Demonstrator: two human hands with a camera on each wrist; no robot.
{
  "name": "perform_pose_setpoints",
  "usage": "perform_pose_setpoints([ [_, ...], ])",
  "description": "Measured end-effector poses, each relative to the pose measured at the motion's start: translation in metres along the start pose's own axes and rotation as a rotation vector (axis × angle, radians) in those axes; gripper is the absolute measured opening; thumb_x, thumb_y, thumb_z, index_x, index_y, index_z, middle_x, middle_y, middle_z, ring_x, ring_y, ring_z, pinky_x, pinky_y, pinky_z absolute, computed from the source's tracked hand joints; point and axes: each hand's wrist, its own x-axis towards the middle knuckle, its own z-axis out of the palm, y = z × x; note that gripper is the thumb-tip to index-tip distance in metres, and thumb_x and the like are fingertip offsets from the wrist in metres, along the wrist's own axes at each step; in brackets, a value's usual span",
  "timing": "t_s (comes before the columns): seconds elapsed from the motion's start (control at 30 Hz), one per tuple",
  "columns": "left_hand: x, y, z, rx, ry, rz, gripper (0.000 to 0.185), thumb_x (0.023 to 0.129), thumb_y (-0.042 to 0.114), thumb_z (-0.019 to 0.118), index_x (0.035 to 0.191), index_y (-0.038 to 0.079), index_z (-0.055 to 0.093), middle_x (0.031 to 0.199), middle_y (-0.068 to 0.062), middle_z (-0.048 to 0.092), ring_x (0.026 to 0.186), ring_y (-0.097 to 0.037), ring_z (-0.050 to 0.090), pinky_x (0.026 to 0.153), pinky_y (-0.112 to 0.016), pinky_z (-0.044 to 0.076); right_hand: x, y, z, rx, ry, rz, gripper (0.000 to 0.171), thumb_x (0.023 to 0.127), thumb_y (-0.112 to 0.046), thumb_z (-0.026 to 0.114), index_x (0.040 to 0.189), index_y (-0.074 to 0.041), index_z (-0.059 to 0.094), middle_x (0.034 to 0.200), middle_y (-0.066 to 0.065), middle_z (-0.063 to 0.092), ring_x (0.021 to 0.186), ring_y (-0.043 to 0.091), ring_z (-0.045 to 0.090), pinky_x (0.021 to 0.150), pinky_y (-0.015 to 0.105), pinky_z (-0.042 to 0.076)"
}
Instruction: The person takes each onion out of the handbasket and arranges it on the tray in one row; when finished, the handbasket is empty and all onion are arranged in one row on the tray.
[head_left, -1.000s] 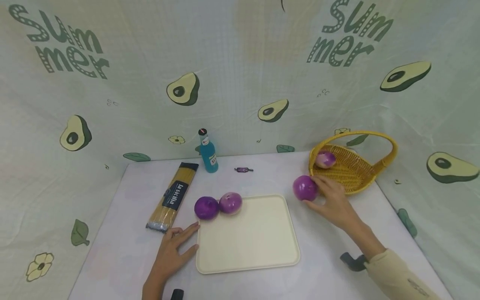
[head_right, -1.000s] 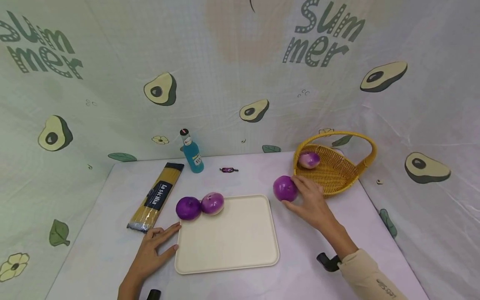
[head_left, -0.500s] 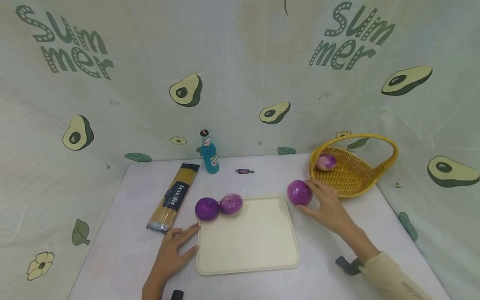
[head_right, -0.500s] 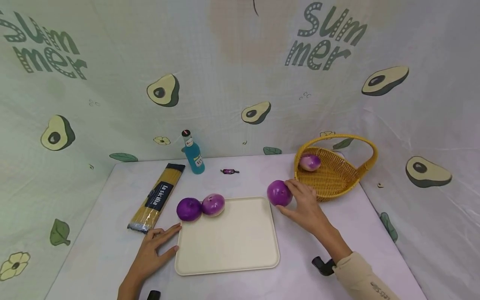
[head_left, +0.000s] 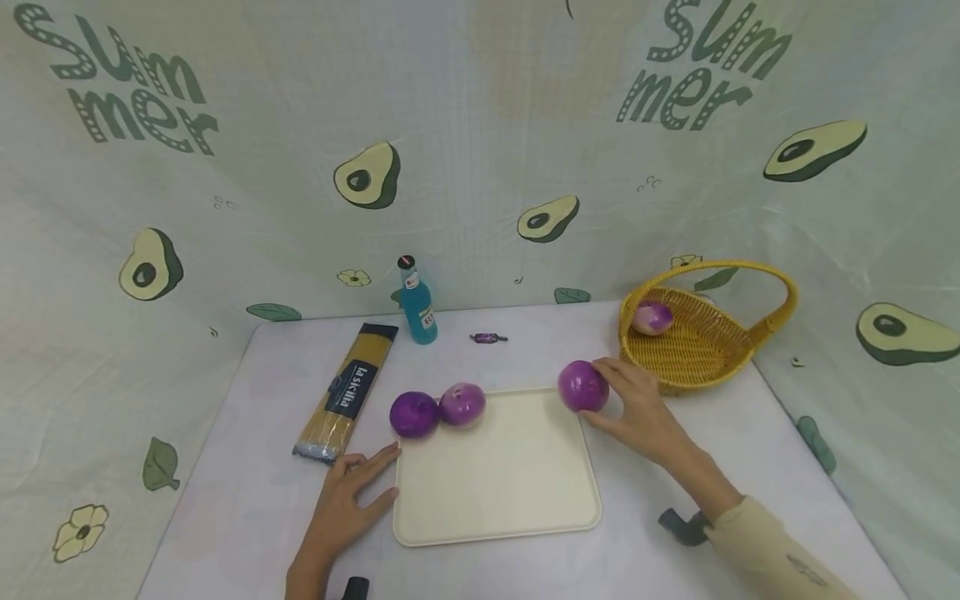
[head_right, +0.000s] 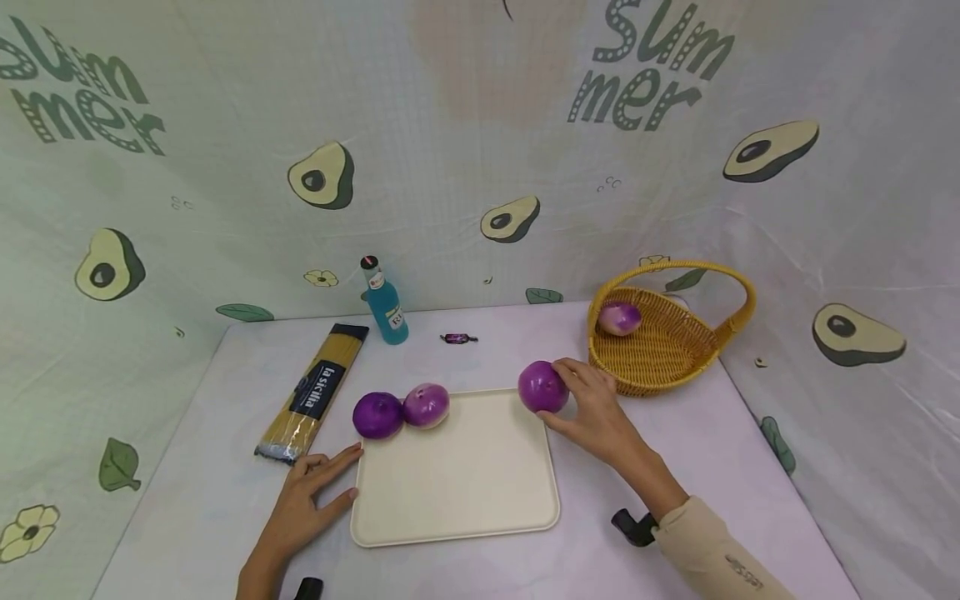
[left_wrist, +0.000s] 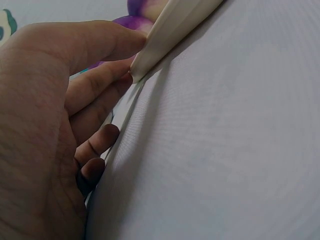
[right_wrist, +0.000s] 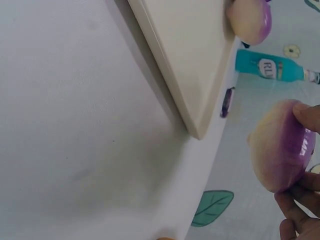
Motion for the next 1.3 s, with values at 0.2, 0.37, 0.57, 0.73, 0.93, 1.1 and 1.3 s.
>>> perform_pose_setpoints([
  [0.2,0.0,0.0,0.0,-0.002,0.011,0.006,0.061,0.082,0.035,0.08,0.139,0.036,0.06,0.139,0.017,0.058,0.106,-0.01,0.043,0.093,-0.044,0.036,0.002,-0.004,0.005,-0.008,0.011,-0.025,0.077,0.071,-0.022,0.092,0.133,0.005,0.057,0.13,0.02,0.059,0.122,0.039,0.05,0.102,0.059,0.028],
  [0.37,0.0,0.0,0.0,-0.019,0.01,0.012,0.061,0.082,0.035,0.08,0.139,0.036,0.06,0.139,0.017,0.057,0.107,-0.01,0.043,0.094,-0.044,0.035,0.004,-0.007,0.009,-0.002,0.007,-0.029,0.076,0.071,-0.023,0.092,0.133,0.004,0.058,0.131,0.019,0.059,0.122,0.039,0.05,0.102,0.058,0.029],
  [0.57,-0.001,-0.002,0.001,-0.024,-0.012,0.0,0.061,0.083,0.036,0.08,0.14,0.038,0.059,0.14,0.019,0.056,0.109,-0.009,0.042,0.096,-0.042,0.033,0.004,-0.009,0.014,-0.002,-0.007,-0.029,0.076,0.072,-0.024,0.092,0.133,0.004,0.058,0.132,0.018,0.058,0.123,0.038,0.05,0.103,0.059,0.03],
  [0.73,-0.001,0.0,-0.001,-0.028,-0.023,-0.011,0.06,0.084,0.037,0.079,0.14,0.037,0.059,0.14,0.018,0.057,0.108,-0.01,0.042,0.096,-0.044,0.034,0.005,-0.011,0.017,0.01,-0.013,-0.04,0.077,0.072,-0.024,0.092,0.134,0.004,0.057,0.134,0.019,0.057,0.124,0.039,0.048,0.105,0.061,0.028],
  [0.93,0.001,0.001,-0.003,-0.013,-0.021,-0.015,0.06,0.083,0.038,0.079,0.14,0.039,0.058,0.14,0.019,0.056,0.108,-0.009,0.042,0.095,-0.043,0.036,0.007,-0.016,0.02,0.027,-0.037,-0.028,0.077,0.073,-0.025,0.091,0.136,0.003,0.056,0.136,0.019,0.056,0.125,0.039,0.047,0.108,0.064,0.023],
  [1.1,0.001,0.002,-0.003,-0.012,-0.012,-0.018,0.06,0.083,0.037,0.079,0.139,0.038,0.059,0.139,0.019,0.057,0.106,-0.009,0.042,0.093,-0.044,0.037,0.009,-0.02,0.023,0.03,-0.06,-0.013,0.077,0.074,-0.026,0.09,0.136,0.003,0.056,0.137,0.019,0.055,0.126,0.04,0.046,0.108,0.061,0.023],
  [1.3,0.0,0.0,-0.002,-0.007,-0.003,-0.006,0.061,0.083,0.037,0.079,0.14,0.038,0.059,0.139,0.019,0.057,0.106,-0.008,0.041,0.093,-0.044,0.037,0.01,-0.023,0.027,0.031,-0.07,-0.014,0.076,0.075,-0.028,0.09,0.136,0.003,0.056,0.136,0.017,0.056,0.126,0.038,0.046,0.104,0.055,0.028],
])
